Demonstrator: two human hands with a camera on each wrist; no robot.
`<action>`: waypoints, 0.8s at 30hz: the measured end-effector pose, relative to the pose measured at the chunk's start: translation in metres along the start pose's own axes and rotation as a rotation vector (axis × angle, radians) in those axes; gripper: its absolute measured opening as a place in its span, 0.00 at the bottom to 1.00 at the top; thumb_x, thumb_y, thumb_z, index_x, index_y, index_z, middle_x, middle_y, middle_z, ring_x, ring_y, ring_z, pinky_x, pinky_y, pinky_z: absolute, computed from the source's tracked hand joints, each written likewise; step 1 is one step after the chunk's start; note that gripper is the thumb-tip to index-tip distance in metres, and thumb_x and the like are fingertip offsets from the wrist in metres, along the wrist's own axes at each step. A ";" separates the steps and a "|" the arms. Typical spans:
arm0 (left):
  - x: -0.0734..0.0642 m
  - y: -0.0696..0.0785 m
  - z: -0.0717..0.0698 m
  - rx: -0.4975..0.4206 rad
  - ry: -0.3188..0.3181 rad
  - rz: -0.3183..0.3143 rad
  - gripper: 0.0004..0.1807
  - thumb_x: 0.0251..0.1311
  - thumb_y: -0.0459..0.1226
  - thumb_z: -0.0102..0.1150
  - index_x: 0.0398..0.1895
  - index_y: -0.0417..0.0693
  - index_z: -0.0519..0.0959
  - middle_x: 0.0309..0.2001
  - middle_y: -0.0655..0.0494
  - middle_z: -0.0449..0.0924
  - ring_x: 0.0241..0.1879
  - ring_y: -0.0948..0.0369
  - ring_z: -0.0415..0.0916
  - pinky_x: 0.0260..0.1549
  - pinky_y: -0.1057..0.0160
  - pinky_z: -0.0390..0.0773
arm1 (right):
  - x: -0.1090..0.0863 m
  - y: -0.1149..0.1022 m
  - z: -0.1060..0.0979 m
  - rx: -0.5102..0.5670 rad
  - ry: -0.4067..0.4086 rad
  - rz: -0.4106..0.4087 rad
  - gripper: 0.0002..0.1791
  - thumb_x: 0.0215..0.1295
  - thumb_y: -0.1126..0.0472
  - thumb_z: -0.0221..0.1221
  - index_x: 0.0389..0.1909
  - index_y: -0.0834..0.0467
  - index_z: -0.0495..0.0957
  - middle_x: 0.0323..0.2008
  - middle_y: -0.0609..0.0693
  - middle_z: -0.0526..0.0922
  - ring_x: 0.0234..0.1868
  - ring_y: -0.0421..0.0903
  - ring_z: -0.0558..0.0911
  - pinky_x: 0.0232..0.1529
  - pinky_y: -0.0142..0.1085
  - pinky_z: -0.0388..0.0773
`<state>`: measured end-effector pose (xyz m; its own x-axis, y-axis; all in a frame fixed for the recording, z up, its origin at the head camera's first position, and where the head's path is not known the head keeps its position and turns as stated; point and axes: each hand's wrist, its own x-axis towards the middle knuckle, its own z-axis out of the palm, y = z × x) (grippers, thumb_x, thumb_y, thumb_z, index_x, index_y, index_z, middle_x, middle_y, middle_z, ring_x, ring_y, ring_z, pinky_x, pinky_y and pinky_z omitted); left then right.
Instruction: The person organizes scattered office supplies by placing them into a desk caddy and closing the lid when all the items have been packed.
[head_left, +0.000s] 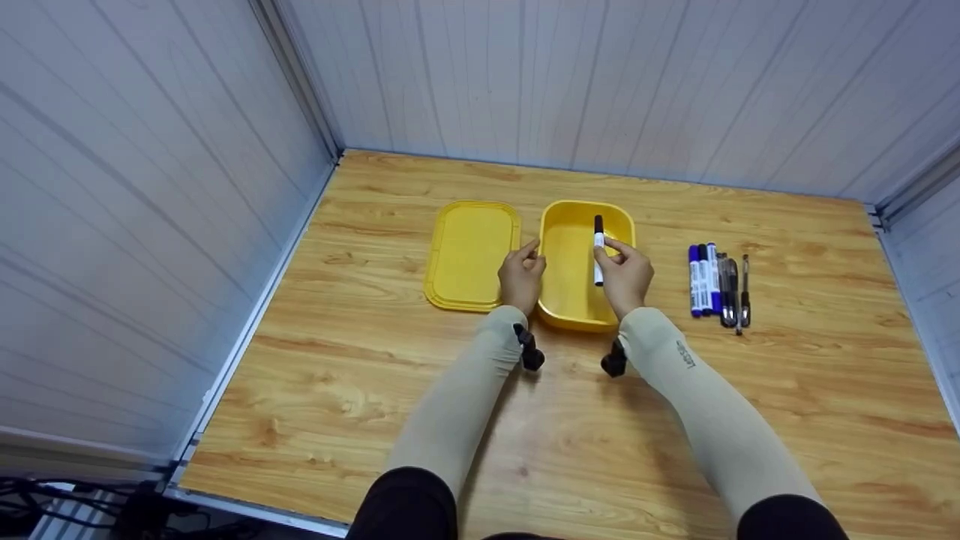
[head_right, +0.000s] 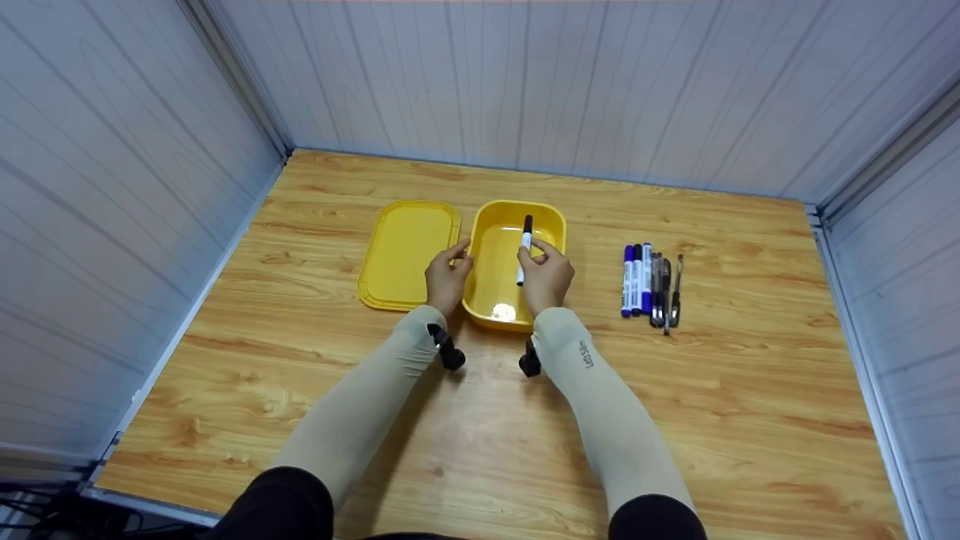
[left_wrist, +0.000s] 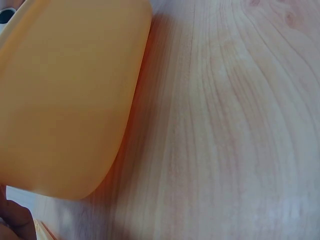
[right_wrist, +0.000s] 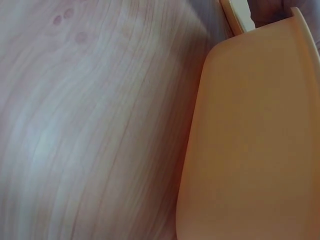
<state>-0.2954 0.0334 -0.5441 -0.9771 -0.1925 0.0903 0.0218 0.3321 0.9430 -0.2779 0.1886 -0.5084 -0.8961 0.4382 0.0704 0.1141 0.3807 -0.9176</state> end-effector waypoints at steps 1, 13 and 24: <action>0.000 0.000 0.000 0.005 -0.001 0.003 0.19 0.57 0.36 0.57 0.53 0.48 0.76 0.36 0.58 0.74 0.34 0.65 0.72 0.34 0.71 0.71 | 0.000 0.000 0.001 0.001 0.001 -0.004 0.15 0.54 0.52 0.63 0.42 0.50 0.82 0.19 0.48 0.72 0.17 0.39 0.66 0.14 0.27 0.63; 0.001 -0.001 -0.001 0.019 0.020 0.044 0.19 0.55 0.33 0.59 0.52 0.46 0.76 0.34 0.58 0.74 0.35 0.63 0.71 0.38 0.67 0.70 | -0.001 -0.001 0.006 0.007 0.001 -0.010 0.14 0.54 0.52 0.62 0.42 0.50 0.82 0.19 0.49 0.72 0.16 0.40 0.67 0.14 0.28 0.63; -0.001 0.000 -0.002 0.020 0.012 0.042 0.19 0.56 0.35 0.58 0.53 0.47 0.76 0.35 0.58 0.74 0.35 0.64 0.71 0.36 0.70 0.70 | -0.002 0.000 0.011 -0.011 0.004 -0.037 0.15 0.53 0.52 0.63 0.42 0.50 0.82 0.18 0.49 0.74 0.14 0.39 0.68 0.13 0.28 0.64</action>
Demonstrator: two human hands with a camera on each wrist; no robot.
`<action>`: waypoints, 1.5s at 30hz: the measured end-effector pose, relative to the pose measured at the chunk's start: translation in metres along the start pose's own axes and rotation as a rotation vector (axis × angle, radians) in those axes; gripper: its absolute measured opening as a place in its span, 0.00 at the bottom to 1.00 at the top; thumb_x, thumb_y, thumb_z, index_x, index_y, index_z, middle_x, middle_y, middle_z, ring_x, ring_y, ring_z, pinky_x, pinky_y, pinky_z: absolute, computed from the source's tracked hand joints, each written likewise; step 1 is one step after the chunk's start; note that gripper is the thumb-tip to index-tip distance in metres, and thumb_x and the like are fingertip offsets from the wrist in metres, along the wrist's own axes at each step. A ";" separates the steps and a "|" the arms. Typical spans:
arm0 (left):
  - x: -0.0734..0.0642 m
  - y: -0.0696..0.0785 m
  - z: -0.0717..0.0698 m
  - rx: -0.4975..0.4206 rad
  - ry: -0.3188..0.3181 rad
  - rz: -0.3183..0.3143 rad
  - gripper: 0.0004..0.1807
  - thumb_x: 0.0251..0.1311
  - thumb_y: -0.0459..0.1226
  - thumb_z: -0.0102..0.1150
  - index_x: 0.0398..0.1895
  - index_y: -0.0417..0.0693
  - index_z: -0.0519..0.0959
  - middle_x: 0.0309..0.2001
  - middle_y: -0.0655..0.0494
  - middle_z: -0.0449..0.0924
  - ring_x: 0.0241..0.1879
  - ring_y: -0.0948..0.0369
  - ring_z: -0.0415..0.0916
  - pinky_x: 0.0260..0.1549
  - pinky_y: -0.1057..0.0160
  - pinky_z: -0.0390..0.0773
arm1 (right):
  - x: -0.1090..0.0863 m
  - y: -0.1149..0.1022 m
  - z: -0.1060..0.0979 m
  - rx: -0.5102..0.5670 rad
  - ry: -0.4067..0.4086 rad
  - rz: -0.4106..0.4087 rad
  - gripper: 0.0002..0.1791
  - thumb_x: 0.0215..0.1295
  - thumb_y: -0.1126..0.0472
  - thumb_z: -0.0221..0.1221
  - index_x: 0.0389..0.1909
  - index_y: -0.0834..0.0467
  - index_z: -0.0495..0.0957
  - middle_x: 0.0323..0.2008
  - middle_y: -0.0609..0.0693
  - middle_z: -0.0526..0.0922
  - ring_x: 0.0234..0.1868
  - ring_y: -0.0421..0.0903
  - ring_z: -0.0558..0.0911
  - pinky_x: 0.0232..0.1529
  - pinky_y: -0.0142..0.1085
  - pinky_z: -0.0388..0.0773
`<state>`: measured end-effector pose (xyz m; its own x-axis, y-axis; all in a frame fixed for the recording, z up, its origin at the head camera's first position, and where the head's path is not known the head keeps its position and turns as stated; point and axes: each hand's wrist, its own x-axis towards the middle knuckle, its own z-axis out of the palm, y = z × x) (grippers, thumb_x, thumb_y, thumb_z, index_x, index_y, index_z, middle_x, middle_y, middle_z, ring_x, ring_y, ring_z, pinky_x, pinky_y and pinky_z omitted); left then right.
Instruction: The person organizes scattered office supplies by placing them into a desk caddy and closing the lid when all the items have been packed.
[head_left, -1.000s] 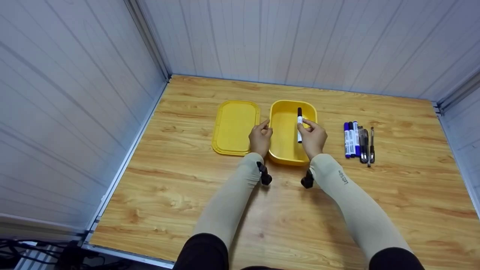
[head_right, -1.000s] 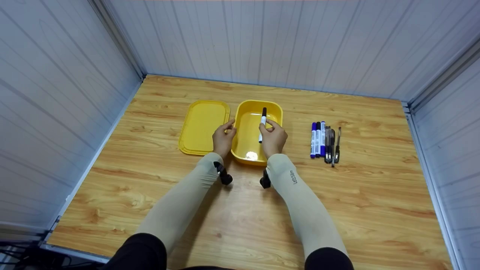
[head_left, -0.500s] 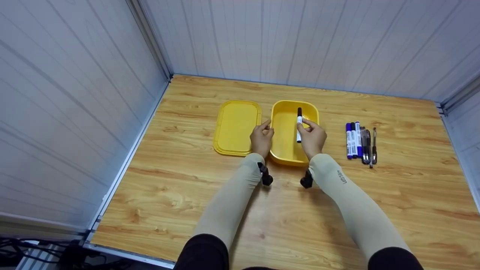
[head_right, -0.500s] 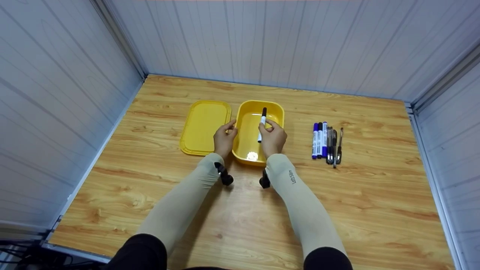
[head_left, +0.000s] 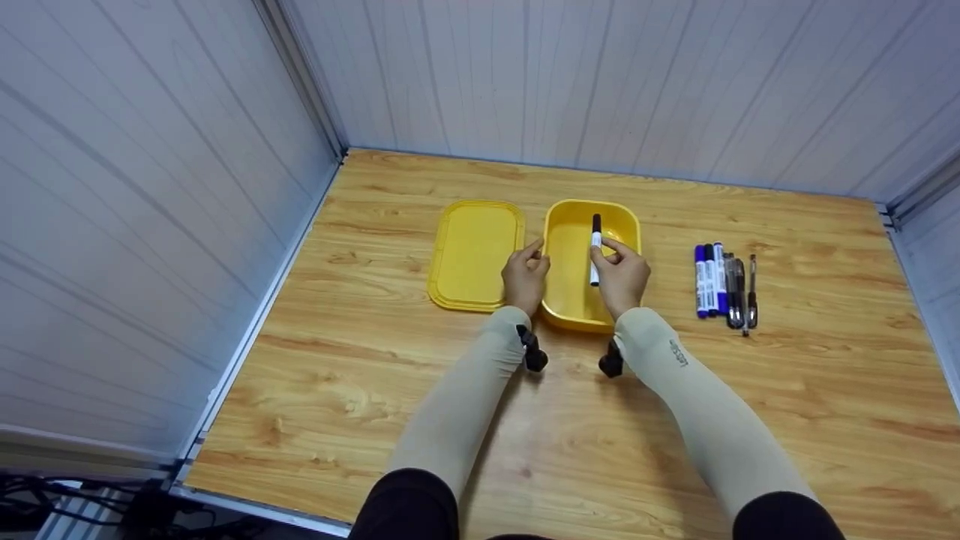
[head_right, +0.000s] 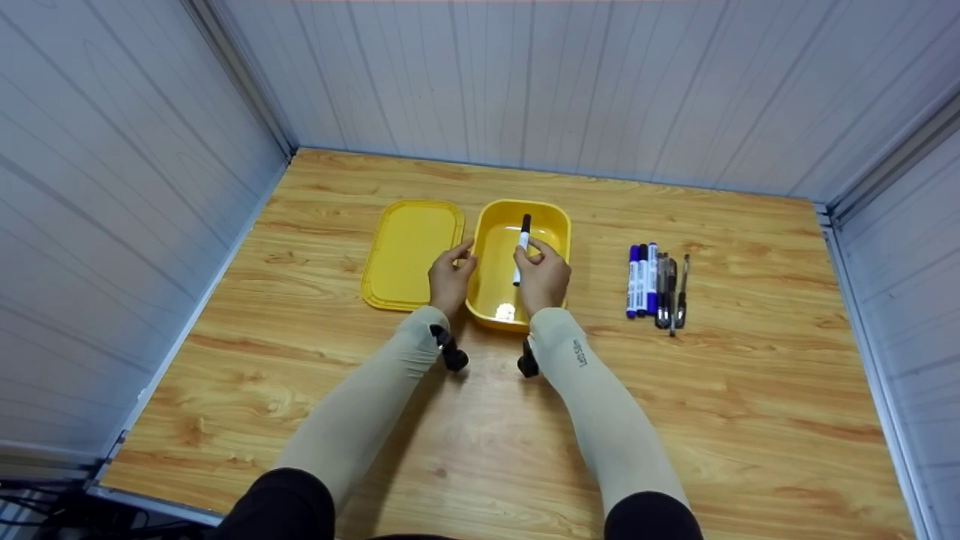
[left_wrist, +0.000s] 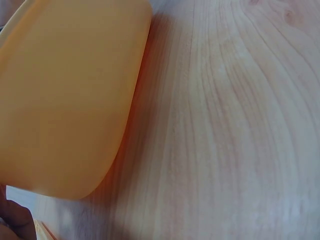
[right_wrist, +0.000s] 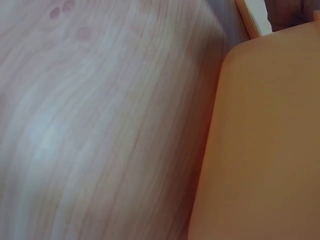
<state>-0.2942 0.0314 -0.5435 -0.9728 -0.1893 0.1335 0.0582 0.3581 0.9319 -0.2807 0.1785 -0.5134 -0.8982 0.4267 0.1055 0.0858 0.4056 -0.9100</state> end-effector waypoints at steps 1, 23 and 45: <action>0.000 0.000 0.000 0.004 0.002 0.001 0.19 0.56 0.35 0.58 0.52 0.47 0.76 0.35 0.58 0.74 0.36 0.64 0.71 0.36 0.71 0.70 | 0.000 0.000 0.000 -0.002 0.000 0.003 0.15 0.53 0.51 0.63 0.42 0.50 0.82 0.18 0.49 0.74 0.14 0.39 0.68 0.13 0.28 0.64; 0.001 0.000 0.001 -0.015 0.011 -0.029 0.19 0.55 0.35 0.58 0.52 0.49 0.77 0.34 0.58 0.75 0.35 0.65 0.72 0.37 0.71 0.71 | 0.001 0.006 0.011 -0.050 -0.062 0.029 0.15 0.54 0.51 0.62 0.43 0.49 0.81 0.21 0.49 0.74 0.18 0.42 0.71 0.15 0.30 0.67; -0.001 0.002 0.002 -0.035 0.013 -0.042 0.19 0.56 0.34 0.57 0.53 0.47 0.76 0.34 0.59 0.75 0.36 0.64 0.71 0.37 0.70 0.70 | 0.003 0.006 0.019 -0.096 -0.078 -0.015 0.15 0.53 0.52 0.62 0.42 0.52 0.82 0.20 0.49 0.75 0.18 0.42 0.70 0.18 0.30 0.67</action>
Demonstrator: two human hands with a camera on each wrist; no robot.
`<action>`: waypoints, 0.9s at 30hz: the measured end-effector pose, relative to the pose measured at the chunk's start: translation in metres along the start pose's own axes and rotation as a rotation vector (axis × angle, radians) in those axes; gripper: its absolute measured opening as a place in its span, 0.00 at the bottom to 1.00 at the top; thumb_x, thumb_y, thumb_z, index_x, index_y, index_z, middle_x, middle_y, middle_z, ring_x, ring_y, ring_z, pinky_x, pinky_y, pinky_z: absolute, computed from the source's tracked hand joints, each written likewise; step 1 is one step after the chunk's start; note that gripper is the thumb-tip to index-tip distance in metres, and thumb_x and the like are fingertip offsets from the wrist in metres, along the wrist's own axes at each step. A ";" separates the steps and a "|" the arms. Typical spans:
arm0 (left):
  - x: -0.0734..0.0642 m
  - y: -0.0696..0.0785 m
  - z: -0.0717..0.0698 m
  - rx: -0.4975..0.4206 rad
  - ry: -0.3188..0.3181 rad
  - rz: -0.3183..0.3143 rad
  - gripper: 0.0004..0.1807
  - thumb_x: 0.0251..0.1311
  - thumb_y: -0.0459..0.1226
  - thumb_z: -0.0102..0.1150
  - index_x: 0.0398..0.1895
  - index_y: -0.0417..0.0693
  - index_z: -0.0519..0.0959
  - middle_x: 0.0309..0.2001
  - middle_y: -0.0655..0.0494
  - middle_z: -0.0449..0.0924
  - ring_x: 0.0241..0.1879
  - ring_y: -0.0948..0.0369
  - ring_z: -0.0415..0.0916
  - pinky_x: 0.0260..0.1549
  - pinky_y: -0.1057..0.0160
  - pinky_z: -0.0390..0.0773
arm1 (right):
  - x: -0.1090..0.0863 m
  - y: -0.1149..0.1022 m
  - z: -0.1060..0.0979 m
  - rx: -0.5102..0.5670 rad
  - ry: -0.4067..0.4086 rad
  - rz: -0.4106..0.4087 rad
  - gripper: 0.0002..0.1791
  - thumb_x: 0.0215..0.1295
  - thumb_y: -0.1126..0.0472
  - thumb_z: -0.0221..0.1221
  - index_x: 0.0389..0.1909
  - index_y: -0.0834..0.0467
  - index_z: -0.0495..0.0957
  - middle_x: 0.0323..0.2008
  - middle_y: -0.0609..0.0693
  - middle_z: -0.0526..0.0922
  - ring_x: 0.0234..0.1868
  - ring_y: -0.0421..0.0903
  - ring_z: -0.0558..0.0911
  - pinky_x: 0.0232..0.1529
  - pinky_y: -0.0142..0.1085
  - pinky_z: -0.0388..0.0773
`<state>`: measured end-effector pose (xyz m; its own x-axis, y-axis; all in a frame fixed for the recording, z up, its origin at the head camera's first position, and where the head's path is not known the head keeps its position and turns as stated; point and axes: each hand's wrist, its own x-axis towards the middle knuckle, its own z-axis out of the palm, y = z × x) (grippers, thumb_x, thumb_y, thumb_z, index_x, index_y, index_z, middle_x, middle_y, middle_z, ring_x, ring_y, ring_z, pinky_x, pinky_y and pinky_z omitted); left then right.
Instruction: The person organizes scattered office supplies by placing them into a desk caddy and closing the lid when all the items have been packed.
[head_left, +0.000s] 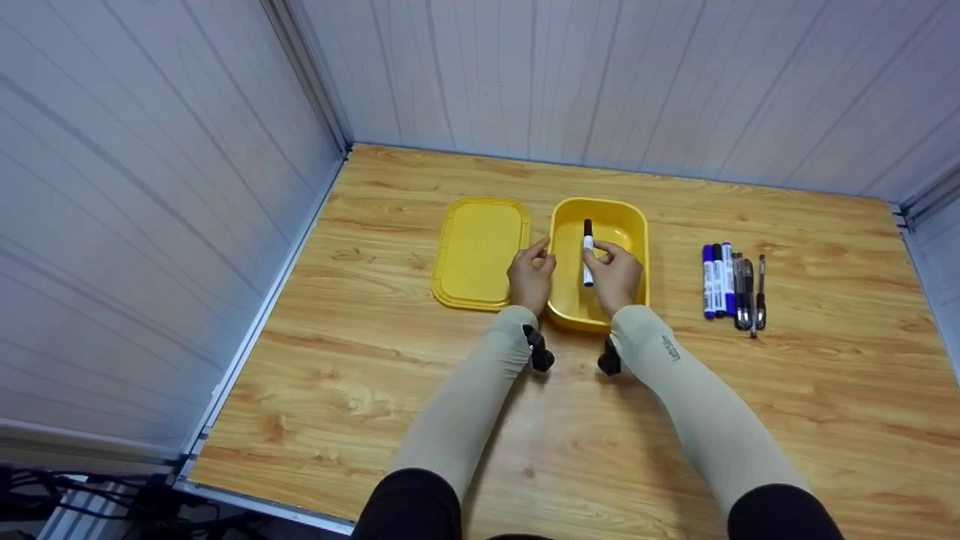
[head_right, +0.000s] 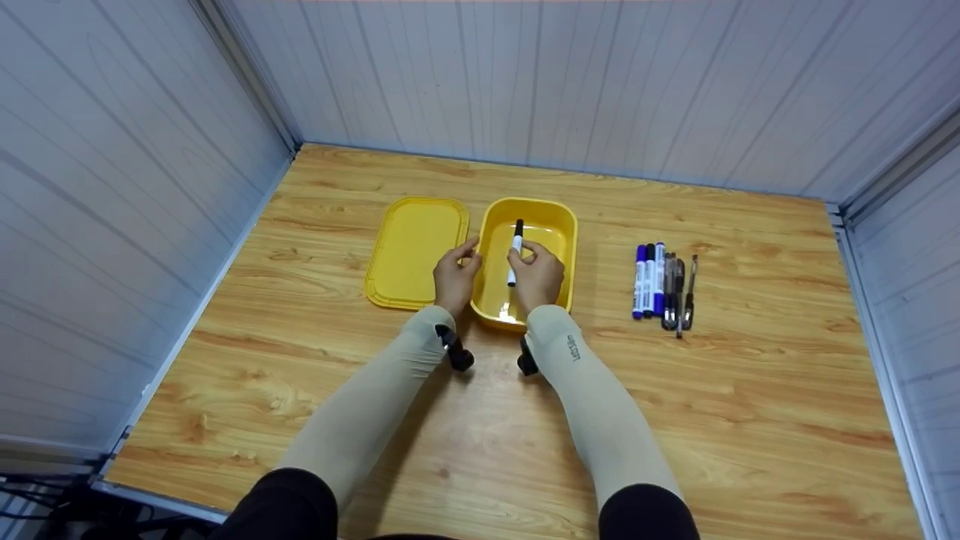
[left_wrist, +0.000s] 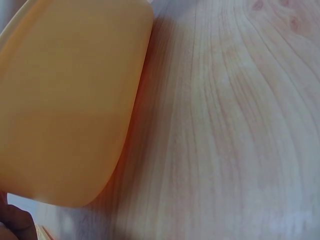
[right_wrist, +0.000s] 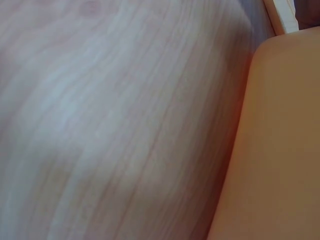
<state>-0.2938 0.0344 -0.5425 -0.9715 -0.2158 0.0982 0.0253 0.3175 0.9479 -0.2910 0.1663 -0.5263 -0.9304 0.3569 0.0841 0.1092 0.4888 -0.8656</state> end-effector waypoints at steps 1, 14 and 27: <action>0.000 0.000 0.000 -0.002 0.000 0.000 0.19 0.56 0.35 0.57 0.53 0.47 0.76 0.34 0.59 0.75 0.36 0.64 0.71 0.37 0.70 0.70 | 0.000 -0.001 0.000 -0.002 -0.003 0.000 0.15 0.54 0.51 0.62 0.42 0.52 0.82 0.20 0.49 0.75 0.18 0.42 0.70 0.17 0.30 0.67; 0.000 -0.001 0.002 -0.008 0.013 -0.023 0.18 0.55 0.35 0.58 0.51 0.50 0.77 0.34 0.60 0.75 0.36 0.66 0.72 0.37 0.72 0.70 | 0.001 0.002 0.004 -0.005 -0.048 -0.013 0.15 0.53 0.52 0.62 0.42 0.51 0.82 0.20 0.49 0.76 0.18 0.43 0.72 0.17 0.30 0.68; 0.000 0.001 0.002 0.004 0.018 -0.013 0.18 0.55 0.35 0.59 0.51 0.50 0.77 0.34 0.60 0.75 0.35 0.66 0.71 0.35 0.72 0.71 | 0.003 0.004 0.008 -0.040 -0.081 -0.069 0.15 0.53 0.53 0.62 0.40 0.53 0.83 0.18 0.49 0.77 0.17 0.41 0.72 0.17 0.29 0.66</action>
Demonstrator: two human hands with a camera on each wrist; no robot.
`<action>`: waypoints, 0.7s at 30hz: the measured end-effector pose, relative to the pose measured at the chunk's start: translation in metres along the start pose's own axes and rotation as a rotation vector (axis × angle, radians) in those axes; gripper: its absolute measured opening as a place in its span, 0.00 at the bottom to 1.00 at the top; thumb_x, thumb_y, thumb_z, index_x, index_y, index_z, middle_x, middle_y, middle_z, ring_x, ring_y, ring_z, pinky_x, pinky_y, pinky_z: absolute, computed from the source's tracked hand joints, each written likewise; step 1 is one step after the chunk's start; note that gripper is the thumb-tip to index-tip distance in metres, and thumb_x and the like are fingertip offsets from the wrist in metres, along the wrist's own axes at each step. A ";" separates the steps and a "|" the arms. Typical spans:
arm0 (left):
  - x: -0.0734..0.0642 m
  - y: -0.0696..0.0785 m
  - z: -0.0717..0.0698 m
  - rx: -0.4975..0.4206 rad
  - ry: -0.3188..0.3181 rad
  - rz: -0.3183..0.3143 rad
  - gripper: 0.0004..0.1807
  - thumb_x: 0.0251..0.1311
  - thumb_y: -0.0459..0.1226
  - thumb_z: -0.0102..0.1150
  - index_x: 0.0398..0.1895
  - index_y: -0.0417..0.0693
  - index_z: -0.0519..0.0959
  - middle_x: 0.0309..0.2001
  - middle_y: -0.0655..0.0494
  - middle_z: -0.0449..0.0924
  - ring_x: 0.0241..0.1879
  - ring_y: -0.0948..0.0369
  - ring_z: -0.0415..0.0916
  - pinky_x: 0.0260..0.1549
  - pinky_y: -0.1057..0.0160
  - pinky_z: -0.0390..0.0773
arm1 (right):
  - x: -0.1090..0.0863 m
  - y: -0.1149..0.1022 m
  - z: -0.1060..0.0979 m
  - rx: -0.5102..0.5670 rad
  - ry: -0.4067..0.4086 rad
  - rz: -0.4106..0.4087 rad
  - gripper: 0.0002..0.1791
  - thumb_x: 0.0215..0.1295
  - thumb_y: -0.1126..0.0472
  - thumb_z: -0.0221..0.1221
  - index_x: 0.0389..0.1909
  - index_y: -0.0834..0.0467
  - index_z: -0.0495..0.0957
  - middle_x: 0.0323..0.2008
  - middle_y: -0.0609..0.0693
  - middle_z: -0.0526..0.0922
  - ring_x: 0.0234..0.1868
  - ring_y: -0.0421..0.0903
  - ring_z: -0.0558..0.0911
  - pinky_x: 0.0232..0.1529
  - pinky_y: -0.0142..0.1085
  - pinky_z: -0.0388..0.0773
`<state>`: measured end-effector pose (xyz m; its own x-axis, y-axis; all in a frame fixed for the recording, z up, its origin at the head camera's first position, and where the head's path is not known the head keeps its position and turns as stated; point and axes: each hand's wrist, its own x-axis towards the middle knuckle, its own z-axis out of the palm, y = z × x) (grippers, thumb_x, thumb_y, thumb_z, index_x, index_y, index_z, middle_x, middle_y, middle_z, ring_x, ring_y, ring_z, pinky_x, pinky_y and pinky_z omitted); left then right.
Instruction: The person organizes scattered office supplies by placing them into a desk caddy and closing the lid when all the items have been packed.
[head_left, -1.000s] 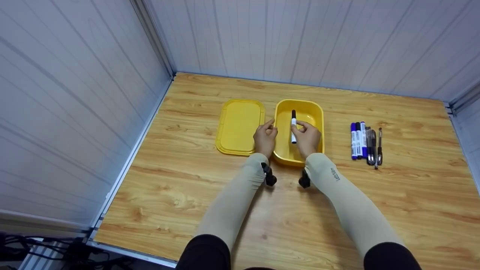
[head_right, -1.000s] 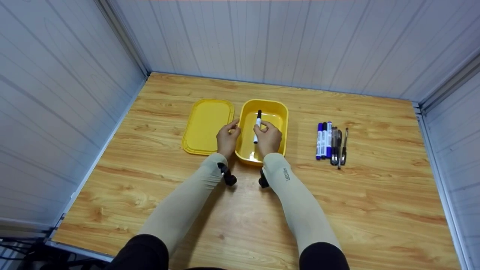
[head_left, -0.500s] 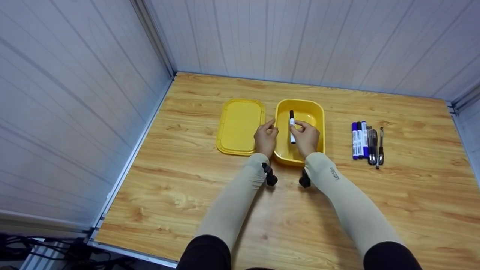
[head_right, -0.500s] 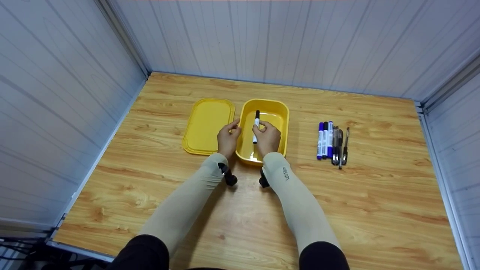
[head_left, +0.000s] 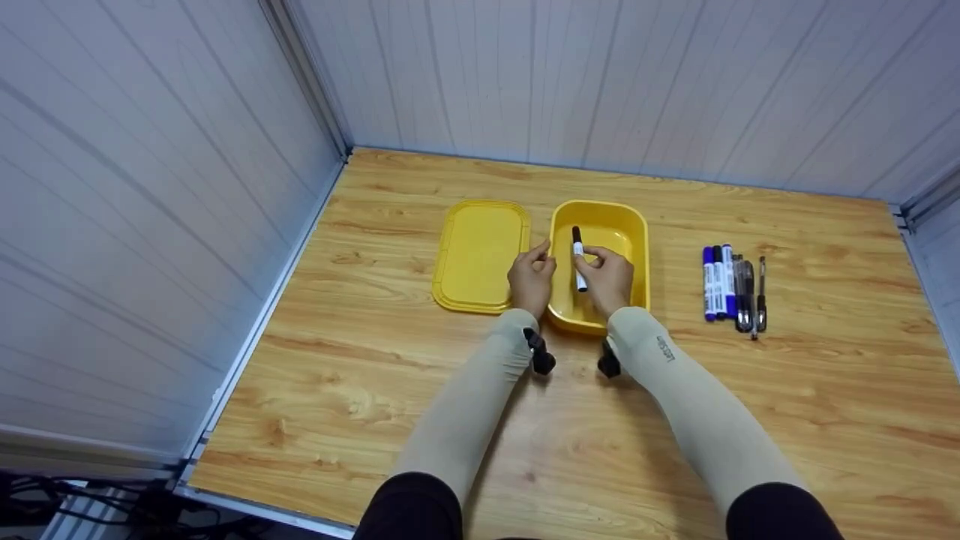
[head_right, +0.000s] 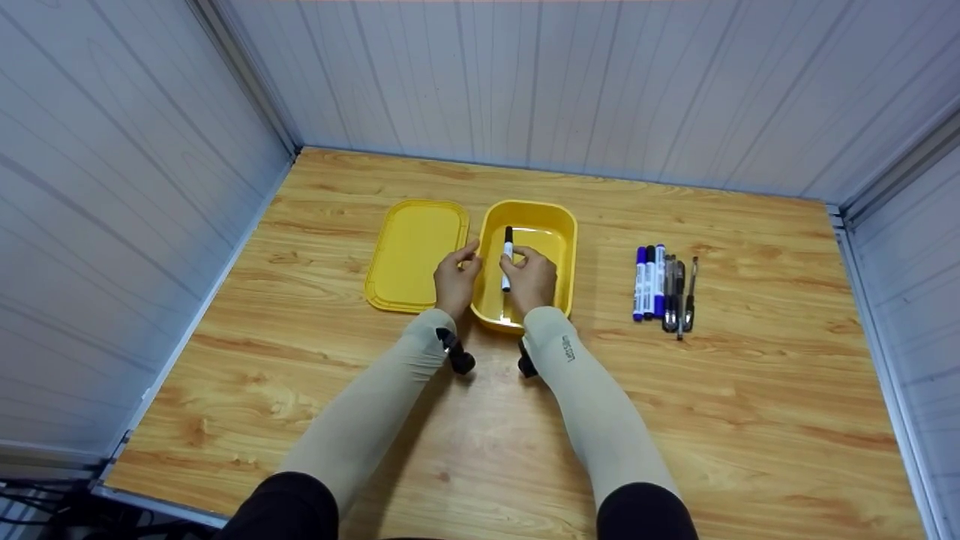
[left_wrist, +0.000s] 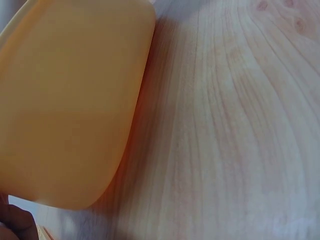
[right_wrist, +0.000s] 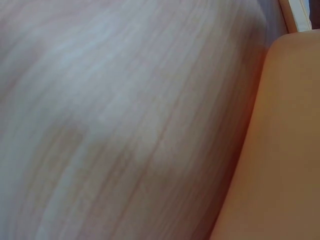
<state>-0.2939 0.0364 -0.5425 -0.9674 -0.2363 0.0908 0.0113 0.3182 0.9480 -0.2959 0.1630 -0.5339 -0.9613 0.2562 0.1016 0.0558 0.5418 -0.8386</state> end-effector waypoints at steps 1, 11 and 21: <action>0.000 0.000 0.000 0.003 0.003 0.004 0.18 0.55 0.35 0.59 0.51 0.50 0.77 0.34 0.60 0.75 0.35 0.66 0.72 0.36 0.72 0.71 | 0.000 0.000 0.000 -0.002 -0.001 -0.001 0.15 0.53 0.53 0.62 0.40 0.54 0.83 0.17 0.48 0.77 0.17 0.41 0.72 0.17 0.29 0.66; 0.000 0.000 0.000 -0.010 -0.009 -0.011 0.18 0.56 0.36 0.58 0.52 0.51 0.77 0.35 0.60 0.74 0.35 0.66 0.72 0.35 0.73 0.71 | 0.000 -0.004 0.000 -0.007 -0.032 0.014 0.15 0.53 0.53 0.62 0.41 0.54 0.82 0.18 0.49 0.76 0.16 0.40 0.71 0.15 0.29 0.64; -0.002 0.000 0.000 -0.031 -0.021 -0.024 0.18 0.57 0.35 0.57 0.53 0.49 0.76 0.35 0.59 0.73 0.36 0.66 0.73 0.34 0.73 0.72 | 0.000 -0.002 0.002 -0.026 -0.028 0.000 0.15 0.53 0.53 0.63 0.40 0.54 0.83 0.18 0.48 0.76 0.16 0.39 0.71 0.15 0.29 0.65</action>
<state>-0.2924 0.0367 -0.5431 -0.9725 -0.2244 0.0621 -0.0044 0.2840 0.9588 -0.2967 0.1601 -0.5334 -0.9685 0.2338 0.0861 0.0625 0.5626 -0.8244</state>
